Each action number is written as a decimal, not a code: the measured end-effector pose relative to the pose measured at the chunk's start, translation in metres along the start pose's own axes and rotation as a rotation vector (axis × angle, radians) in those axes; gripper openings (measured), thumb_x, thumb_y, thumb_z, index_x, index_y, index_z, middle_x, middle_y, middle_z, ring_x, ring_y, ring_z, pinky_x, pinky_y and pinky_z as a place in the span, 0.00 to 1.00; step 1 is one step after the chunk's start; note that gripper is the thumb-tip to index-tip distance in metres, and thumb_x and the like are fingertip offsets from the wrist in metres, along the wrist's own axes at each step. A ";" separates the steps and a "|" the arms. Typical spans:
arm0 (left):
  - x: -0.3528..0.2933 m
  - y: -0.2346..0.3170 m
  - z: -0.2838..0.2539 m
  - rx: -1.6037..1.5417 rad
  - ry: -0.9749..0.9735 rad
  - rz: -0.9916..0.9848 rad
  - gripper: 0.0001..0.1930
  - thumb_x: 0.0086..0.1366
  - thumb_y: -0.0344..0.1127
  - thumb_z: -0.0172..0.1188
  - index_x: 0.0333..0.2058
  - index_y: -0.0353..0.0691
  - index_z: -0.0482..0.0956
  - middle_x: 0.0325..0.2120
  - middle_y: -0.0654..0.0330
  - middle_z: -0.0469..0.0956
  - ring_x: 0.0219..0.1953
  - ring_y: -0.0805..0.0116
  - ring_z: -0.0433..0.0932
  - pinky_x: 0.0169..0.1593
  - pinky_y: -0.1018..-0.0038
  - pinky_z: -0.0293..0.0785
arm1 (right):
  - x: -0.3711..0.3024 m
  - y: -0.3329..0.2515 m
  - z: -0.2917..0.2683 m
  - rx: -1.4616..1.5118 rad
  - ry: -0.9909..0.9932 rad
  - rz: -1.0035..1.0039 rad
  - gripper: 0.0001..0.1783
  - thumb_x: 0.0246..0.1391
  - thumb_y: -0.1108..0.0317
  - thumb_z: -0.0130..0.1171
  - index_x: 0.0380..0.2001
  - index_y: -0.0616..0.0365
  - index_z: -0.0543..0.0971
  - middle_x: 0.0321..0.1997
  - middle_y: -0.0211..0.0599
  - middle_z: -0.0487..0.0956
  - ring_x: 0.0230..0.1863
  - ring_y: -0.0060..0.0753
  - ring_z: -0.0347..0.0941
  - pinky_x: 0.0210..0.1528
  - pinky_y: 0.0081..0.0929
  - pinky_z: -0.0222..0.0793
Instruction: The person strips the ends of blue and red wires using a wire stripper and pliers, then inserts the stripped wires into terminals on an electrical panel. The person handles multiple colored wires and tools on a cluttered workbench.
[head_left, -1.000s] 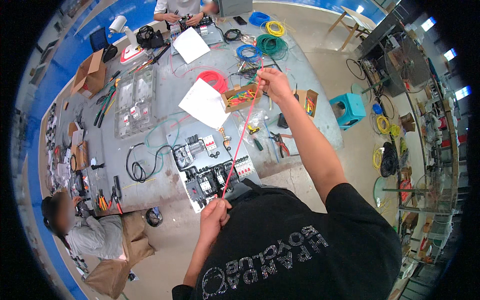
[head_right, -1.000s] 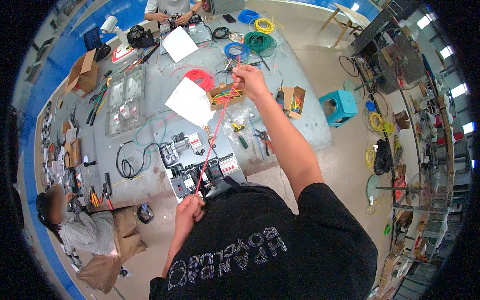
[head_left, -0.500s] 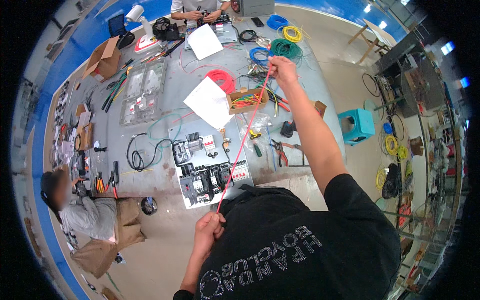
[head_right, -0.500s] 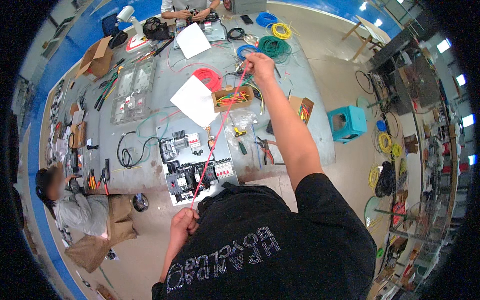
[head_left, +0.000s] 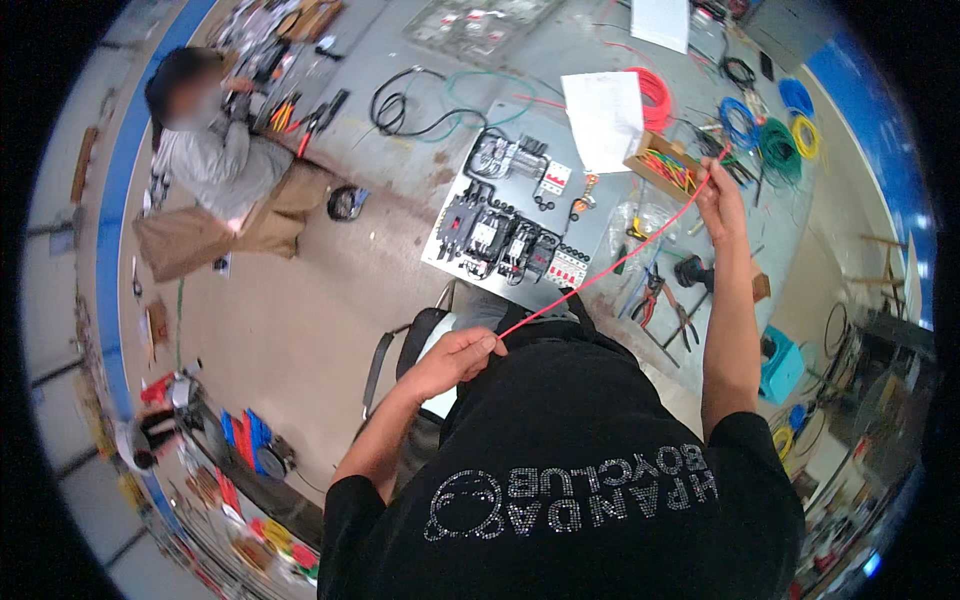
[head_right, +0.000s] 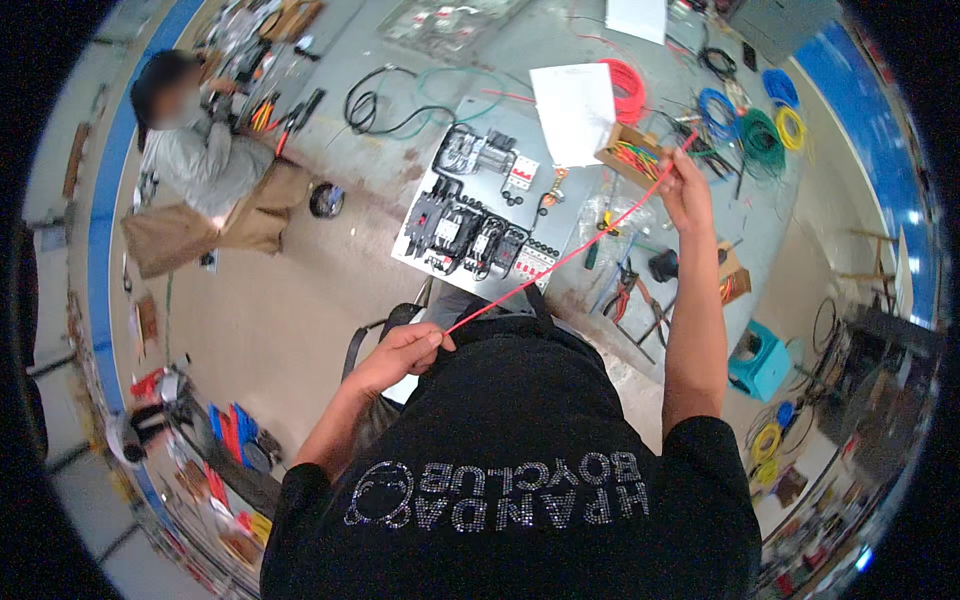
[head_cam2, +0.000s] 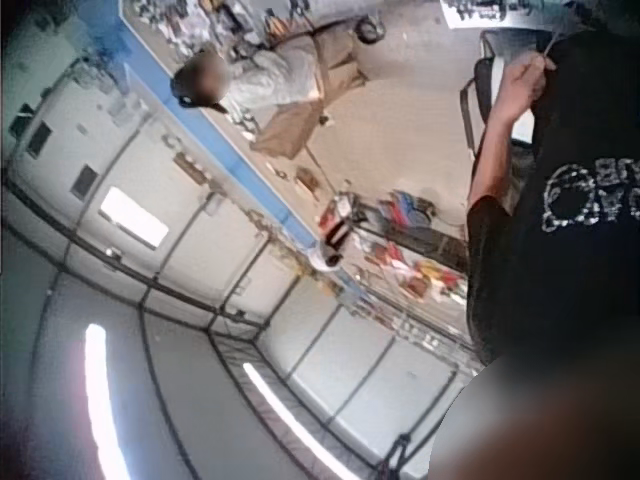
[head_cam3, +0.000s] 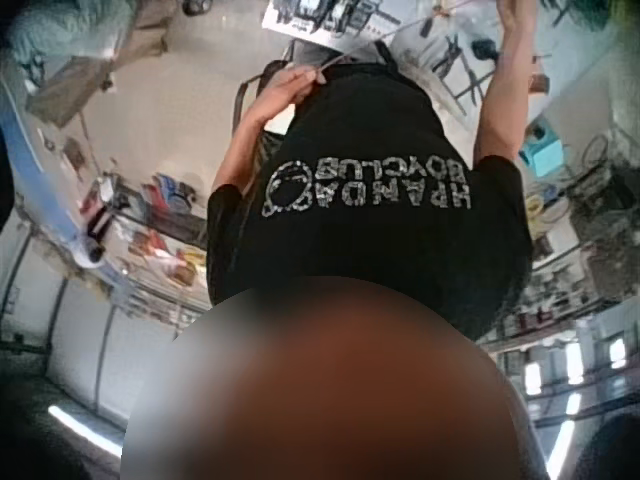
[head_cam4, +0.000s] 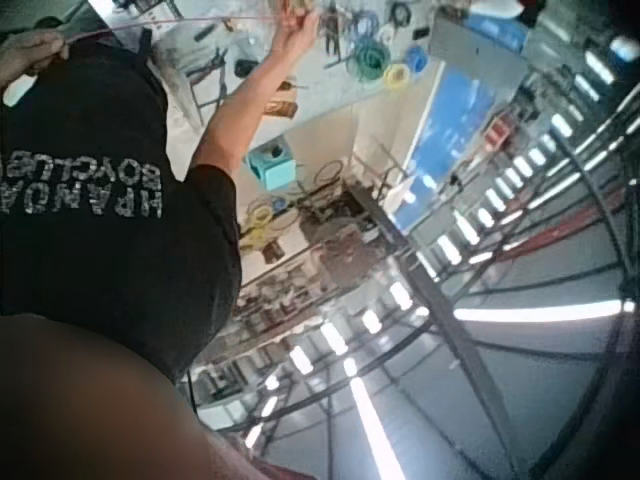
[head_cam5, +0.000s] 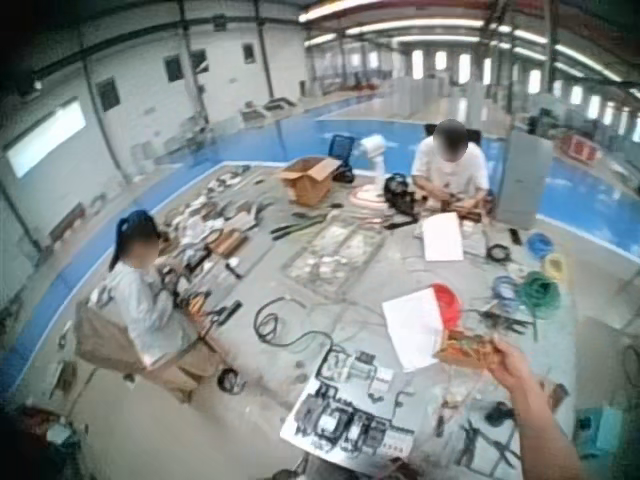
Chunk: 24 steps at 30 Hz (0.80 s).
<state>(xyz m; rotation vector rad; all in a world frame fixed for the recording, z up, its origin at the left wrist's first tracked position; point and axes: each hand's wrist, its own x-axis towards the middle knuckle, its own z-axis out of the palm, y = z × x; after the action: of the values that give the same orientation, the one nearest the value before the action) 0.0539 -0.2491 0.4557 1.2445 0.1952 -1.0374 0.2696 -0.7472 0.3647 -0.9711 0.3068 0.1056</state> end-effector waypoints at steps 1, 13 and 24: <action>0.000 -0.005 -0.004 0.014 0.011 -0.036 0.17 0.77 0.46 0.50 0.41 0.39 0.80 0.18 0.73 0.62 0.20 0.82 0.59 0.25 0.80 0.55 | 0.004 0.009 0.001 -0.006 -0.019 0.002 0.14 0.70 0.61 0.53 0.46 0.62 0.78 0.30 0.27 0.76 0.25 0.17 0.64 0.28 0.18 0.63; 0.015 -0.036 -0.036 -0.033 0.082 -0.082 0.14 0.75 0.44 0.55 0.43 0.41 0.83 0.19 0.72 0.71 0.19 0.85 0.64 0.21 0.84 0.54 | 0.046 0.013 0.065 -0.125 0.001 -0.095 0.14 0.70 0.64 0.53 0.45 0.66 0.78 0.29 0.27 0.76 0.26 0.17 0.63 0.28 0.20 0.63; 0.018 -0.035 -0.090 0.027 0.253 -0.026 0.12 0.75 0.39 0.54 0.42 0.38 0.82 0.20 0.69 0.73 0.13 0.85 0.58 0.17 0.82 0.52 | 0.071 0.039 0.084 -0.066 0.023 -0.093 0.11 0.68 0.66 0.55 0.44 0.64 0.79 0.29 0.30 0.78 0.26 0.19 0.67 0.30 0.20 0.65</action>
<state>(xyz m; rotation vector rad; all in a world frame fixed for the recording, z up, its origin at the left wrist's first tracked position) 0.0737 -0.1816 0.3873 1.3997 0.3938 -0.9053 0.3462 -0.6591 0.3565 -1.0512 0.2800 0.0196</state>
